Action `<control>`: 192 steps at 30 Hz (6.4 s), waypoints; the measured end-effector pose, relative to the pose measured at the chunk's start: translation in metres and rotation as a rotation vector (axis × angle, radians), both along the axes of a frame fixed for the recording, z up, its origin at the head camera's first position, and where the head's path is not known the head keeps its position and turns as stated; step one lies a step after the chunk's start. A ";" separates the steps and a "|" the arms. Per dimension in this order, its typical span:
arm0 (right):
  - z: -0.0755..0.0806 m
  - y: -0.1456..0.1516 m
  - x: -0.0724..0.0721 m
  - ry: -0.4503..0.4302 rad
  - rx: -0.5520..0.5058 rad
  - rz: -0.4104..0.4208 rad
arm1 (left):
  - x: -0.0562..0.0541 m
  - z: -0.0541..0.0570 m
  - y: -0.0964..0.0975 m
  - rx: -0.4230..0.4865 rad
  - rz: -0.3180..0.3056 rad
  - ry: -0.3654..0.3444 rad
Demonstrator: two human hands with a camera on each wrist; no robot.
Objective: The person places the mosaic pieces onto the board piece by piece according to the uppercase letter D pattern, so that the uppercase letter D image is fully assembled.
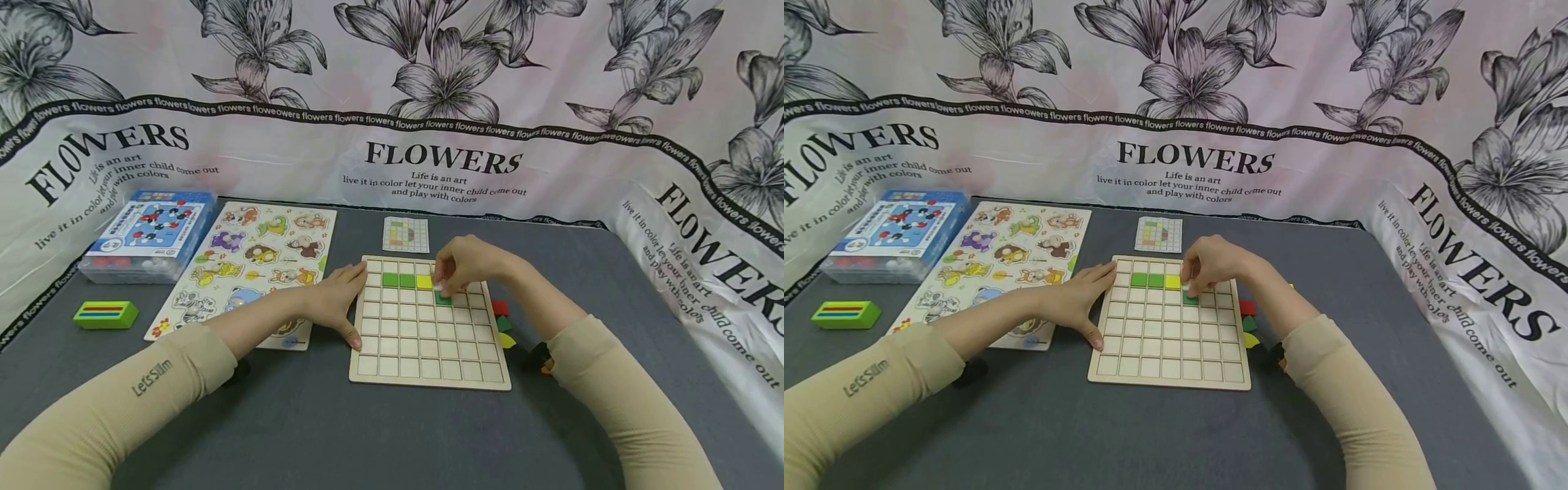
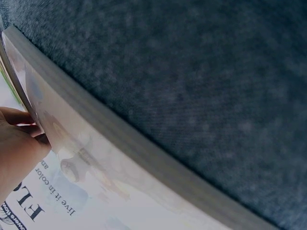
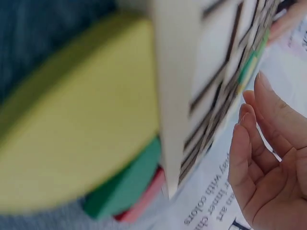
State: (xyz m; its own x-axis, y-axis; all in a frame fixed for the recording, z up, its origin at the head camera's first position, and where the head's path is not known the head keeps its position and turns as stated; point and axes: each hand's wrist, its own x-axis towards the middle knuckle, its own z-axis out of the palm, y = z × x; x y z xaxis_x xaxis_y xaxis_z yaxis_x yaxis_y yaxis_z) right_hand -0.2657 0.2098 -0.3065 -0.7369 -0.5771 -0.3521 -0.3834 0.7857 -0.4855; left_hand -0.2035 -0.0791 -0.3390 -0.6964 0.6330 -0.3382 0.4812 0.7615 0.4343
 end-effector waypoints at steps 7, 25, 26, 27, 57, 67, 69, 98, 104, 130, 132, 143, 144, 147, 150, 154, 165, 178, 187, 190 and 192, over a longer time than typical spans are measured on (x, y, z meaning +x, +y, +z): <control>0.014 0.023 -0.004 0.052 0.015 -0.023 | 0.000 0.001 -0.001 0.004 0.001 -0.004; 0.008 0.102 0.014 -0.089 -0.057 -0.099 | 0.000 -0.001 -0.001 0.000 0.005 -0.002; 0.007 0.106 0.015 -0.097 -0.067 -0.100 | 0.000 -0.001 -0.001 -0.001 0.005 -0.001; 0.005 0.110 0.016 -0.106 -0.075 -0.104 | 0.000 0.000 -0.001 -0.002 0.005 -0.002; -0.016 0.110 0.020 -0.106 -0.032 -0.047 | 0.002 0.000 0.000 0.008 0.007 0.005; -0.015 0.107 0.020 -0.079 0.004 -0.008 | 0.002 0.001 0.000 0.008 0.000 0.002; -0.015 0.106 0.020 -0.072 0.004 -0.008 | 0.002 0.002 0.000 0.007 -0.002 0.003; 0.002 0.086 0.011 -0.110 -0.111 -0.039 | -0.002 0.000 0.001 0.006 0.001 -0.008; 0.002 0.067 0.017 -0.105 -0.128 -0.001 | 0.000 0.002 0.001 0.005 -0.002 -0.006; 0.010 0.016 0.011 -0.156 -0.117 0.024 | 0.000 0.002 0.001 0.008 0.000 -0.007; 0.007 0.015 0.009 -0.175 -0.107 0.038 | 0.000 0.002 0.001 0.008 -0.001 -0.006; 0.002 0.004 0.015 -0.173 -0.061 0.049 | -0.003 -0.001 0.001 0.005 0.005 -0.002; 0.002 0.003 0.015 -0.168 -0.057 0.049 | -0.003 -0.001 0.001 0.006 0.005 -0.001; 0.002 0.002 0.016 -0.142 -0.039 0.062 | -0.002 0.000 0.002 0.006 0.003 -0.001; 0.001 0.001 0.017 -0.122 -0.028 0.073 | -0.001 0.001 0.002 0.008 0.001 0.002; 0.000 0.001 0.017 -0.115 -0.027 0.074 | -0.001 0.000 0.001 0.009 0.004 0.002; -0.003 0.002 0.017 -0.096 -0.047 0.078 | 0.001 0.004 0.002 0.009 0.002 -0.003; 0.011 0.005 0.017 -0.044 -0.031 0.066 | 0.001 0.006 0.001 0.008 0.008 -0.002; 0.014 0.032 0.015 -0.039 0.026 0.027 | -0.001 0.001 0.001 0.002 0.010 -0.007; 0.013 0.044 0.017 -0.052 0.023 0.023 | -0.002 0.000 0.002 0.000 0.009 -0.003; 0.012 0.052 0.018 -0.060 0.022 0.018 | -0.003 0.000 0.002 0.000 0.010 -0.004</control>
State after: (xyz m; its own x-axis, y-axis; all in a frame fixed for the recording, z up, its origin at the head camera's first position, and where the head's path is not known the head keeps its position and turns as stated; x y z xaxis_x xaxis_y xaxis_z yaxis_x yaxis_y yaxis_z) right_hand -0.2472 0.2623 -0.2941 -0.7032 -0.5820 -0.4084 -0.3683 0.7896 -0.4909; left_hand -0.2060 -0.0775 -0.3394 -0.7012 0.6261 -0.3410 0.4718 0.7661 0.4365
